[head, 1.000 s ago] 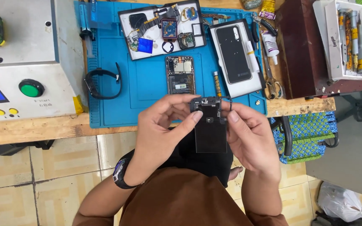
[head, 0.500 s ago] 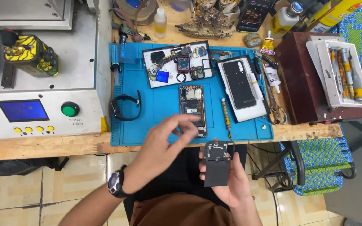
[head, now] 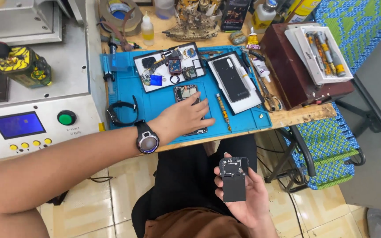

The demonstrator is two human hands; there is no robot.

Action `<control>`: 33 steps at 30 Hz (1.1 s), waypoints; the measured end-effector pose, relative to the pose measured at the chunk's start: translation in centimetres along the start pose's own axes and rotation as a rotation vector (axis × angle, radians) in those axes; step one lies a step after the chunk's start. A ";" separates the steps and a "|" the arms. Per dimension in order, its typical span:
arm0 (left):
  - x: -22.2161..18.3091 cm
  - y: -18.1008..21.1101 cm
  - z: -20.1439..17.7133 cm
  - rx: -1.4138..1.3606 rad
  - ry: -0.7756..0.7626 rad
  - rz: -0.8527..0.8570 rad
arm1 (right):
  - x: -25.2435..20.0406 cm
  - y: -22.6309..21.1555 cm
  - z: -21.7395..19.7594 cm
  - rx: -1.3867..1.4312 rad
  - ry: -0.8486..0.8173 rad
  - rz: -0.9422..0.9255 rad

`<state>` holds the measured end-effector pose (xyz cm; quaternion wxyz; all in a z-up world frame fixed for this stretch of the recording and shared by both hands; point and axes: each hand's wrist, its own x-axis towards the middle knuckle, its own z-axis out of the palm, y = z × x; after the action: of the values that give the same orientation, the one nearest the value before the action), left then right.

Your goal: Using a precision screwdriver to remove screws and internal components from a smartphone on a repair bench.

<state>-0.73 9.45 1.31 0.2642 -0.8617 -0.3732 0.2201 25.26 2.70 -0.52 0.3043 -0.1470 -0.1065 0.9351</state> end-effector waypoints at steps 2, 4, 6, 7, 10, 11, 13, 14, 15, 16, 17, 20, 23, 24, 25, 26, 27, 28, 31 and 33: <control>0.3 -0.3 -0.1 -0.039 0.032 0.006 | -0.2 0.0 0.0 0.004 0.023 0.000; 1.2 -0.6 1.2 -0.049 0.095 0.011 | -0.3 -0.5 -0.2 -0.008 0.001 -0.032; 1.2 -0.1 1.3 -0.091 0.151 0.023 | -1.0 -0.3 -0.5 -0.012 0.005 -0.047; 1.3 -0.6 0.8 -0.117 0.105 0.026 | -0.9 -0.5 -0.6 -0.035 0.012 -0.075; 0.8 -2.7 -2.1 -0.137 -0.031 0.057 | 0.2 -0.8 -0.7 -0.068 -0.022 -0.130; 0.5 -2.7 -3.2 -0.150 -0.126 0.087 | -0.1 -0.8 -0.8 -0.077 -0.048 -0.143; 0.6 -2.5 -3.2 -0.210 -0.127 0.089 | -0.2 -0.6 -0.4 -0.096 -0.003 -0.143; 0.7 -2.8 -3.2 -0.249 -0.131 0.085 | 0.1 -0.6 -0.1 -0.117 0.021 -0.150; 0.5 -2.9 -3.4 -0.258 -0.133 0.087 | 0.4 -0.7 0.1 -0.114 0.028 -0.145; 0.4 -3.0 -3.5 -0.299 -0.135 0.067 | 0.7 -0.7 0.4 -0.150 0.025 -0.184; 0.2 -3.1 -3.6 -0.342 -0.136 0.047 | 1.0 -0.7 0.6 -0.186 0.023 -0.224; -0.9 -3.7 -3.2 -0.472 -0.167 -0.053 | 2.4 -1.8 1.3 -0.237 -0.026 -0.283; -1.8 -3.4 -2.1 -0.554 -0.087 -0.165 | 4.4 -3.6 4.0 -0.386 -0.179 -0.328; -2.4 -2.9 -1.7 -0.576 -0.096 -0.171 | 4.8 -4.3 3.7 -0.385 -0.167 -0.306; -2.6 -2.3 -1.3 -0.612 0.000 -0.248 | 5.0 -4.9 3.4 -0.605 -0.103 -0.401; -2.8 -1.8 -1.0 -0.647 0.095 -0.327 | 5.2 -5.7 3.0 -0.826 -0.039 -0.492; -3.6 -1.3 -0.9 -0.659 0.088 -0.325 | 5.8 -6.0 3.6 -0.823 -0.029 -0.482; -4.2 -0.9 -1.0 -0.681 0.172 -0.400 | 6.5 -6.5 4.2 -1.076 -0.077 -0.539; -5.6 -0.1 -0.9 -0.753 0.294 -0.513 | 8.2 -7.2 6.3 -1.522 -0.144 -0.568; -7.0 0.8 -1.0 -0.805 0.318 -0.569 | 9.7 -7.0 7.7 -1.708 -0.188 -0.521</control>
<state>-4.10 3.36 2.87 0.0147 -0.7822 -0.6032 -0.1552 18.96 13.27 6.64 0.2838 -0.2174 -0.8201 0.4469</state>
